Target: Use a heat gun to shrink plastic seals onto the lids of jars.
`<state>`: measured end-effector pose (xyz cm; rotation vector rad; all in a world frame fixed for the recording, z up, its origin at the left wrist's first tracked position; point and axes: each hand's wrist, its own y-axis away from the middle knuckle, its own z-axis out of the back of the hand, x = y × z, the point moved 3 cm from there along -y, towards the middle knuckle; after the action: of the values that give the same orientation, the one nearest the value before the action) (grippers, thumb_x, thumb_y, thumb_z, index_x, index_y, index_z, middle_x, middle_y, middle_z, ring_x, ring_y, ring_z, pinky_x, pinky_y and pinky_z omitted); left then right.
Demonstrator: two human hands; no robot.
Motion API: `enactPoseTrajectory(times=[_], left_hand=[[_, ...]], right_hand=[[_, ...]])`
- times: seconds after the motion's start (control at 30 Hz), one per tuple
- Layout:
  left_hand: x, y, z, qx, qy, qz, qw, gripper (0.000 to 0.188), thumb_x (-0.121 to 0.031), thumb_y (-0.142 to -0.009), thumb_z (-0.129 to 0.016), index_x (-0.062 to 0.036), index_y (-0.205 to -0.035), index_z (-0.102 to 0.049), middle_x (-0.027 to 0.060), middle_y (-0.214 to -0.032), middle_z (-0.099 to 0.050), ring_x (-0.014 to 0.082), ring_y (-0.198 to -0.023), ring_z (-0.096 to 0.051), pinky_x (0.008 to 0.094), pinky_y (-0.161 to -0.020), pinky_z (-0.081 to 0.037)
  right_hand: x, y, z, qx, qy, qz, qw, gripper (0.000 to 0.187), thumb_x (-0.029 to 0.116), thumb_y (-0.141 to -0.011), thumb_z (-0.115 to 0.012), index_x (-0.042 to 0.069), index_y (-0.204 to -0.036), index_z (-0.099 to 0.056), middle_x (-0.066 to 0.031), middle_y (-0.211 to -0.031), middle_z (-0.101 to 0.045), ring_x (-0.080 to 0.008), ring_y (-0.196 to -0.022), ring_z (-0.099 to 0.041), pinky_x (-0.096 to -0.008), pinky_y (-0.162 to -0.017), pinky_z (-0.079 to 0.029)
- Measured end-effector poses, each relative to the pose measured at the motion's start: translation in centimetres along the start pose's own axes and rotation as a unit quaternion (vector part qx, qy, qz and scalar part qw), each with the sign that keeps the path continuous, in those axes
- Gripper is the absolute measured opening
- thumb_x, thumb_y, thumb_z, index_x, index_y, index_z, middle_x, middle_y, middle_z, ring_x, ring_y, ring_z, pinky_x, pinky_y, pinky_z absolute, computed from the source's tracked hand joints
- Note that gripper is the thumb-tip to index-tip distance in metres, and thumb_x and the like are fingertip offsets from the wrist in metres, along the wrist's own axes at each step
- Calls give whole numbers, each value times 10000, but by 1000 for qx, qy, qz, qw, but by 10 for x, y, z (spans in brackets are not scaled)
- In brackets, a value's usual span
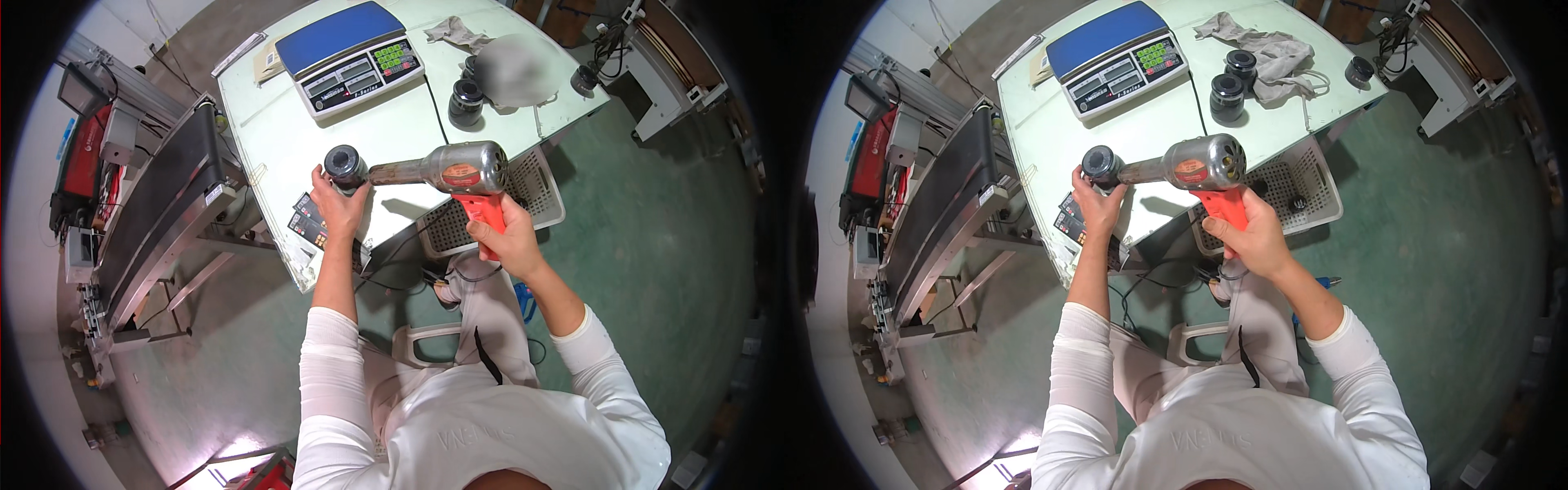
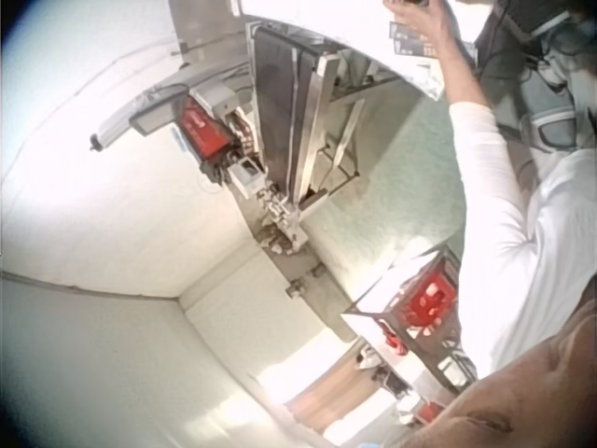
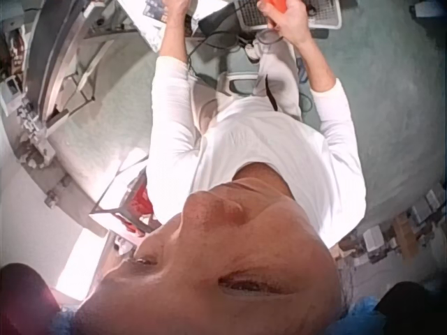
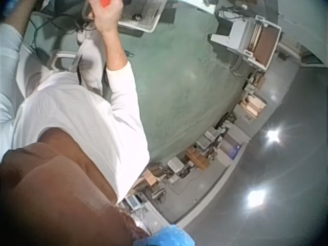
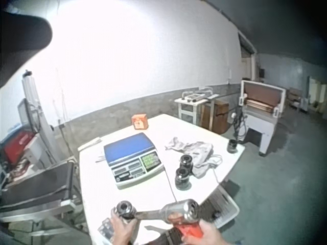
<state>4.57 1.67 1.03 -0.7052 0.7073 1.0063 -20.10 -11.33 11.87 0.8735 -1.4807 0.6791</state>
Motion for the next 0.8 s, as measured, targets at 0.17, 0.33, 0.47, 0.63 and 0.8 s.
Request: enactPoseTrajectory(times=[0.17,0.33,0.47,0.63,0.8], left_hand=[[-7,1,-3,-32,-33,1,999,1005,-268,-581,-797,-45,-1346,-185,207,-1203,-448,353,-1146,-365,451,-971,-298],[-4,-5,-3,-9,1,8,1000,1019,-264,-585,-785,-53,-1360,-159,219,-1253,-394,362,-1157,-354,436,-970,-310],[-12,-2,-6,-39,-45,39,997,1024,-266,-585,-785,-61,-1363,-152,234,-1239,-399,361,-1161,-352,435,-973,-310],[-1,-5,-1,2,14,-4,1000,1044,-293,-573,-798,-52,-1359,-154,259,-1211,-394,379,-1135,-373,450,-966,-316],[-7,-3,-4,-12,-30,4,999,1049,-295,-573,-800,-43,-1362,-156,259,-1206,-404,377,-1126,-385,450,-970,-313]], right_hand=[[-3,0,2,-18,0,4,1000,399,158,-802,-680,12,-1120,-490,-29,-844,-559,-45,-482,-466,-187,-419,-395],[-1,0,0,-14,16,14,1000,345,180,-836,-643,7,-1084,-477,-17,-702,-515,-58,-462,-464,-189,-407,-393],[-4,1,2,-17,-3,4,1000,389,165,-805,-677,13,-1112,-492,-26,-827,-556,-46,-473,-465,-188,-416,-393],[0,1,3,-12,2,0,1000,390,168,-803,-680,11,-1107,-494,-23,-816,-557,-47,-470,-465,-189,-413,-390],[0,1,3,-10,3,7,1000,382,174,-802,-682,9,-1094,-500,-23,-816,-560,-47,-468,-464,-190,-412,-389]])
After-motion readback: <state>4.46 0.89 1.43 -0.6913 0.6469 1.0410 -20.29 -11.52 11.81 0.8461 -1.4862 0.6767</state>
